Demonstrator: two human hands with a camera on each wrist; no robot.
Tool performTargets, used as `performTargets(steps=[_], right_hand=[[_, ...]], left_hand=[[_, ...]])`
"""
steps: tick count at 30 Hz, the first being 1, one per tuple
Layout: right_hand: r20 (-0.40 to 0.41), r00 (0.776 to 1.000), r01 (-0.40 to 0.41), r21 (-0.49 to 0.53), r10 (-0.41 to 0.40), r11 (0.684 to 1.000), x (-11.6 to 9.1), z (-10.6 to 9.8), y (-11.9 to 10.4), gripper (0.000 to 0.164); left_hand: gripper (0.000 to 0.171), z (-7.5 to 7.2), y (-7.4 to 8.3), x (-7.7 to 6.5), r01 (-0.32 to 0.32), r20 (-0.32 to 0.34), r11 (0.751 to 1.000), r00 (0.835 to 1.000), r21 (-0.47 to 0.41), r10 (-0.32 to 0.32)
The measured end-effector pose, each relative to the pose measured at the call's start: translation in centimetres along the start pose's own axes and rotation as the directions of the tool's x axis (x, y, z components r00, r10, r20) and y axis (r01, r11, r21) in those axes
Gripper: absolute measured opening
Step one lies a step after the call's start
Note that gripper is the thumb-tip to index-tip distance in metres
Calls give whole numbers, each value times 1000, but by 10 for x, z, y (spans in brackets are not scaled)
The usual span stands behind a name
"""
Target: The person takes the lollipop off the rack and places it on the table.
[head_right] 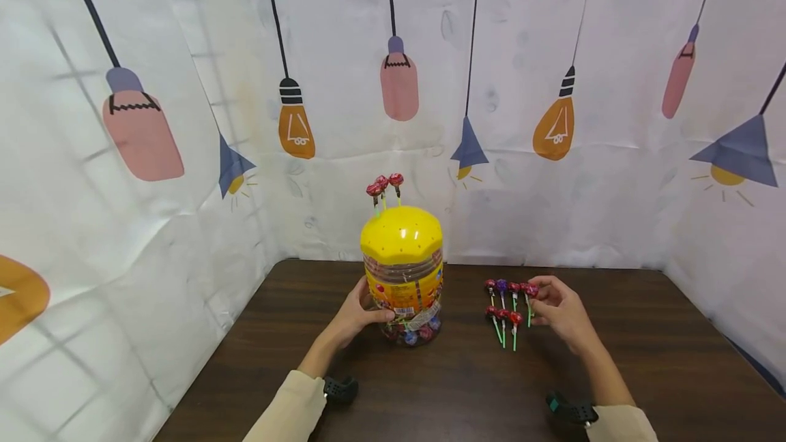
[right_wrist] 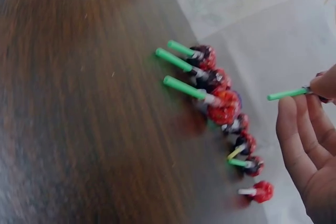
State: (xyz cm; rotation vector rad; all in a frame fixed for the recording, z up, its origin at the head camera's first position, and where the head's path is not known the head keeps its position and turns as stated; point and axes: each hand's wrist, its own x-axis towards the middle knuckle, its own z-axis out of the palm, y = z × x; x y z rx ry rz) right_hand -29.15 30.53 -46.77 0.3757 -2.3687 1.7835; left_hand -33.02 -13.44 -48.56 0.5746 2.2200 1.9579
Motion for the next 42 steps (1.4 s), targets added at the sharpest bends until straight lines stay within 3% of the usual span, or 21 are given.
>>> performTargets(steps=[8, 18, 42], right_hand=[[62, 994, -93, -26, 95, 995, -2, -3, 14, 37], [138, 963, -220, -88, 231, 971, -2, -3, 21, 44], [201, 939, -222, -269, 281, 937, -1, -10, 24, 43]], left_hand=[[96, 0, 1, -1, -4, 7, 1000, 1000, -7, 4], [97, -1, 0, -1, 4, -2, 1000, 1000, 4, -4], [99, 0, 1, 0, 0, -5, 1000, 1000, 14, 0]])
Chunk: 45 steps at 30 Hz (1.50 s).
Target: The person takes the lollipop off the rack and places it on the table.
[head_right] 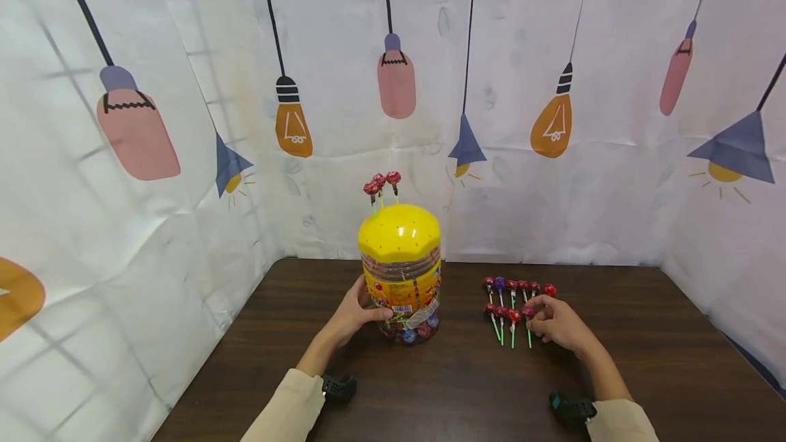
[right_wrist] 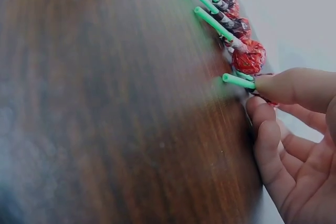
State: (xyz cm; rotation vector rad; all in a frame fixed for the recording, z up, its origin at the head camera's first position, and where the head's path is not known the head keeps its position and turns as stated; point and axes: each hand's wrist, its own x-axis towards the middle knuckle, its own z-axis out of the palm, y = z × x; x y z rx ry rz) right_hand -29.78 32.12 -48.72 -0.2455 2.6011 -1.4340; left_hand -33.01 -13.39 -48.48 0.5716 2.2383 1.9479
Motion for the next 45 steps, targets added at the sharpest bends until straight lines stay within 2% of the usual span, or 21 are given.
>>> performTargets(steps=[9, 20, 24, 28, 31, 37, 41, 45], right_hand=[[15, 1000, 16, -51, -15, 999, 2, -2, -3, 37], [49, 998, 35, -35, -33, 999, 1, -8, -8, 44], [26, 999, 35, -17, -34, 999, -3, -14, -18, 45], [-33, 992, 123, 0, -122, 992, -12, -17, -40, 44], [-96, 969, 229, -10, -229, 973, -18, -13, -61, 38], [-197, 892, 411, -24, -407, 911, -22, 10, -110, 26], [-249, 850, 482, 16, -464, 876, -14, 28, -146, 25], [-300, 826, 513, 48, -477, 857, 2, 41, -186, 26]], left_hand=[[97, -2, 1, -1, 2, 0, 1000, 1000, -10, -2], [95, -3, 2, -3, 2, -2, 1000, 1000, -25, -2], [96, -3, 2, -2, 1, 4, 1000, 1000, -30, -1], [97, -2, 1, -1, -6, 19, 999, 1000, -33, 6], [98, -1, 1, -1, -7, 23, 1000, 1000, -29, 8], [100, 1, 2, -2, 2, 19, 1000, 1000, -5, -2], [99, 1, 1, -3, 3, 14, 1000, 1000, 1, -3], [98, 0, 1, -3, -1, 7, 1000, 1000, 3, 1]])
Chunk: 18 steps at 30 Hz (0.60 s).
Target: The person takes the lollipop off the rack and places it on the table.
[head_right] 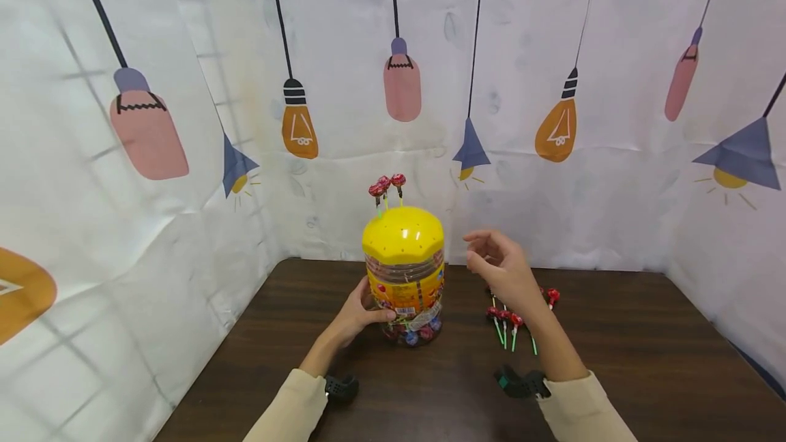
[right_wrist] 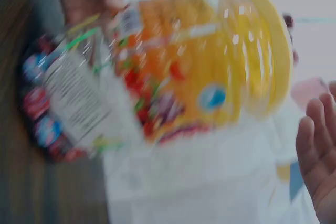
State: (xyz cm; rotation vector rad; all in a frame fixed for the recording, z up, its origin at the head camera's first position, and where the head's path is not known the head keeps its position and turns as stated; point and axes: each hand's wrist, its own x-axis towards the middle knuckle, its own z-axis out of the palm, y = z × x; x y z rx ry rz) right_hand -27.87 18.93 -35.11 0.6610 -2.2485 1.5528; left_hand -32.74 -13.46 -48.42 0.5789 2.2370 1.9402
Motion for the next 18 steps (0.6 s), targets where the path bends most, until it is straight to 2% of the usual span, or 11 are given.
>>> performTargets(steps=[8, 13, 18], right_hand=[[-27, 999, 48, 53, -46, 997, 70, 33, -31, 28], [-20, 1000, 10, 47, -9, 999, 110, 46, -38, 34], [59, 997, -58, 30, 56, 998, 134, 53, -38, 44]], left_hand=[[99, -1, 0, 0, 2, 7, 1000, 1000, -7, -2], [99, -1, 1, -1, 1, 7, 1000, 1000, -17, 0], [99, -1, 0, 0, -2, 6, 1000, 1000, -6, 2]])
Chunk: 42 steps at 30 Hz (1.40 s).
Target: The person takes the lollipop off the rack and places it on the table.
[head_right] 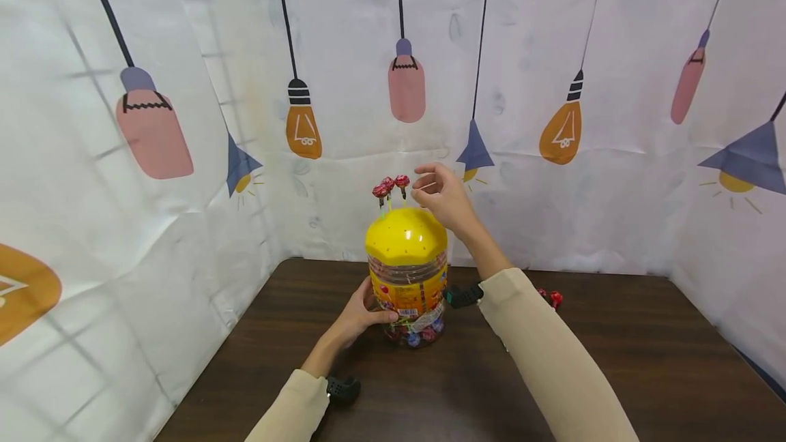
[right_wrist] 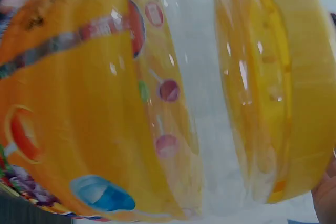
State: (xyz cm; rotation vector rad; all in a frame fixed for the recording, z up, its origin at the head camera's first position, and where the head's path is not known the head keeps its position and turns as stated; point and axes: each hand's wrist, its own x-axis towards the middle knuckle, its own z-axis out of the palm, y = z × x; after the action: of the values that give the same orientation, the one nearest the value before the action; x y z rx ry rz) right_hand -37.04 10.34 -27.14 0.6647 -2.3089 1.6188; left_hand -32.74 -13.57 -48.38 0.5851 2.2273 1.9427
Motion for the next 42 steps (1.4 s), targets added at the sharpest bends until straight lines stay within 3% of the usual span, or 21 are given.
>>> performTargets(steps=[6, 23, 31, 42], right_hand=[[76, 997, -22, -3, 23, 1000, 13, 7, 6, 44], [52, 998, 43, -61, -40, 997, 17, 10, 3, 43], [-47, 993, 114, 32, -112, 993, 15, 5, -3, 43], [-51, 991, 127, 141, -121, 982, -5, -8, -9, 42]], left_hand=[[98, 0, -1, 0, 2, -2, 1000, 1000, 4, -2], [99, 1, -1, 0, 2, -3, 1000, 1000, -10, -2], [100, 2, -2, 2, -3, -1, 1000, 1000, -5, 3], [100, 2, 0, 1, -4, 0, 1000, 1000, -14, 4]])
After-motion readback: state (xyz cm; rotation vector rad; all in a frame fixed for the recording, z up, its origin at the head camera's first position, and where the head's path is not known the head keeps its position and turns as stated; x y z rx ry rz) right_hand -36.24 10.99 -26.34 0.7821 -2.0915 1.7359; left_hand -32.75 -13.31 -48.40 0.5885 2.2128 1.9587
